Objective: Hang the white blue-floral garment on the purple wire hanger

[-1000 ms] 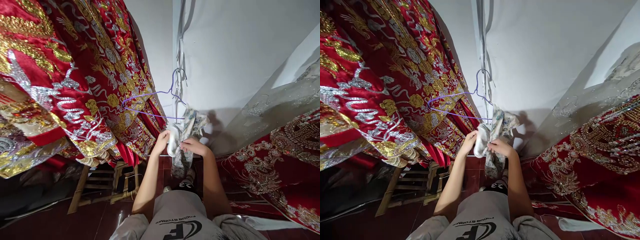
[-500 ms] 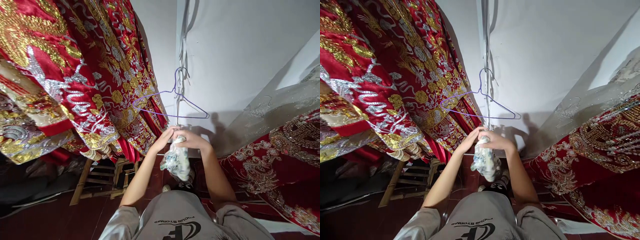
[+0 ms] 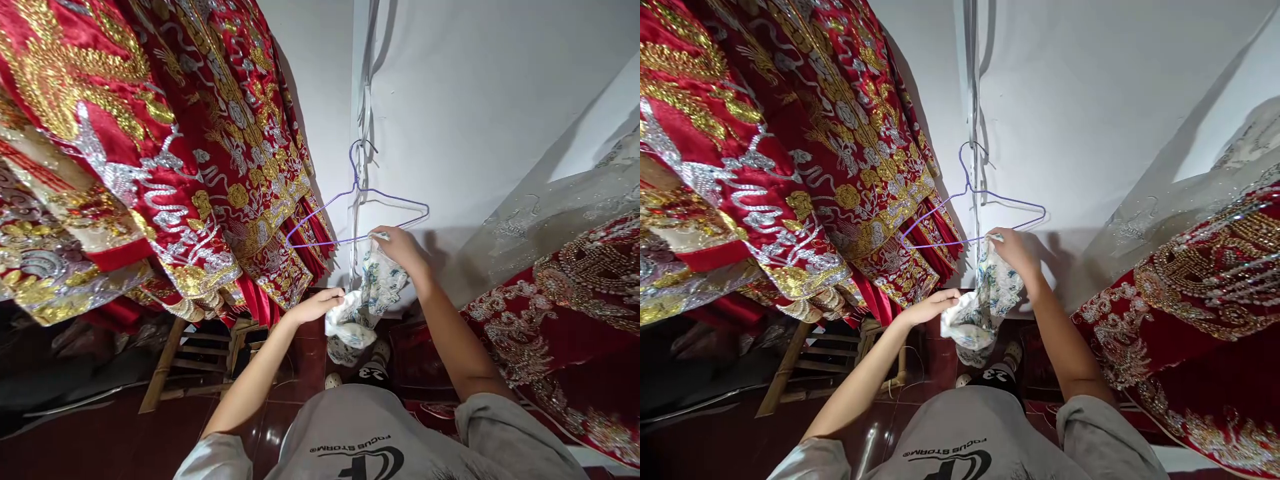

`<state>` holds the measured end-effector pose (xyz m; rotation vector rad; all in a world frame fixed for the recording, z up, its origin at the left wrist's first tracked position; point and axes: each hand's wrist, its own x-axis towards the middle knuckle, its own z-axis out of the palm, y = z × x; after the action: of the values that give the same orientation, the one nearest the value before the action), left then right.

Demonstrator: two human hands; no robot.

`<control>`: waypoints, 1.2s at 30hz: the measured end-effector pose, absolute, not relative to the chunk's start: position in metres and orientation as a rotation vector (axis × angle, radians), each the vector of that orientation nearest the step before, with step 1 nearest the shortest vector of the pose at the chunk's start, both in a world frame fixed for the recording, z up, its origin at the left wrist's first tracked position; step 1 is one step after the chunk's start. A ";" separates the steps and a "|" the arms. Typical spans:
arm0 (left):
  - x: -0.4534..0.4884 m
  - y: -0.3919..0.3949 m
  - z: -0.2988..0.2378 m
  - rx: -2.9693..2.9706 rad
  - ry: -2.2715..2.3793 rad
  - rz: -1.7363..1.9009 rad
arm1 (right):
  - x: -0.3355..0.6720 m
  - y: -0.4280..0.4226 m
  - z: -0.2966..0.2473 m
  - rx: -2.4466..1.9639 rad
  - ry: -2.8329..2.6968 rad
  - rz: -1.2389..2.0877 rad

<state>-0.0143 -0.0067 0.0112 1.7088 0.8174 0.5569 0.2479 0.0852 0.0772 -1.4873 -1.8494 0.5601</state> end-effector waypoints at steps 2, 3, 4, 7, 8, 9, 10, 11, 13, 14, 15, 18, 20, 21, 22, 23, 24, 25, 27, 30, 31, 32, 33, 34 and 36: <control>-0.033 -0.006 0.025 1.824 0.909 0.532 | 0.268 0.082 0.081 -1.514 -1.797 0.532; -0.044 -0.005 0.034 1.893 0.989 0.528 | 0.277 0.079 0.084 -1.528 -1.766 0.531; -0.053 -0.003 0.043 1.961 1.086 0.533 | 0.285 0.077 0.088 -1.541 -1.737 0.537; -0.071 0.013 0.071 2.133 1.335 0.584 | 0.298 0.068 0.099 -1.575 -1.699 0.572; -0.071 0.021 0.080 2.187 1.376 0.597 | 0.300 0.065 0.102 -1.584 -1.694 0.583; -0.068 0.029 0.089 2.239 1.394 0.621 | 0.299 0.063 0.103 -1.586 -1.690 0.591; -0.064 0.037 0.097 2.285 1.386 0.661 | 0.298 0.061 0.103 -1.579 -1.690 0.596; -0.057 0.045 0.105 2.325 1.353 0.720 | 0.295 0.059 0.103 -1.564 -1.689 0.601; -0.043 0.056 0.118 2.378 1.273 0.864 | 0.287 0.055 0.100 -1.515 -1.686 0.624; -0.036 0.060 0.123 2.388 1.255 0.934 | 0.283 0.052 0.098 -1.482 -1.688 0.645; -0.031 0.064 0.126 2.384 1.263 1.004 | 0.279 0.049 0.097 -1.440 -1.701 0.672; -0.027 0.073 0.129 2.328 1.328 1.180 | 0.273 0.031 0.101 -1.289 -1.793 0.744; -0.032 0.078 0.128 2.346 1.314 1.207 | 0.277 0.017 0.108 -1.271 -1.828 0.726; -0.035 0.080 0.128 2.378 1.310 1.190 | 0.282 0.012 0.112 -1.305 -1.811 0.690; -0.038 0.082 0.129 2.417 1.318 1.166 | 0.289 0.009 0.116 -1.359 -1.764 0.635; -0.041 0.084 0.130 2.454 1.333 1.145 | 0.297 0.009 0.120 -1.413 -1.700 0.567; -0.043 0.085 0.132 2.487 1.342 1.126 | 0.305 0.011 0.123 -1.455 -1.632 0.492; -0.045 0.086 0.134 2.520 1.338 1.102 | 0.314 0.017 0.126 -1.481 -1.571 0.414; -0.048 0.089 0.138 2.581 1.299 1.057 | 0.332 0.030 0.130 -1.496 -1.502 0.292; -0.052 0.093 0.141 2.604 1.303 1.087 | 0.351 0.040 0.136 -1.506 -1.585 0.341; -0.053 0.095 0.141 2.587 1.336 1.135 | 0.353 0.039 0.139 -1.506 -1.636 0.408; -0.054 0.097 0.141 2.558 1.377 1.189 | 0.353 0.035 0.141 -1.499 -1.681 0.483; -0.055 0.099 0.141 2.525 1.417 1.229 | 0.351 0.030 0.145 -1.483 -1.709 0.555; -0.055 0.101 0.143 2.492 1.453 1.246 | 0.347 0.026 0.148 -1.458 -1.713 0.622; -0.050 0.105 0.147 2.440 1.499 1.229 | 0.331 0.020 0.157 -1.393 -1.658 0.754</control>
<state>-0.0502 0.1047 0.1474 2.4404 1.4986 1.2294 0.3312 0.0203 0.1575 -1.3933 -1.6577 0.7542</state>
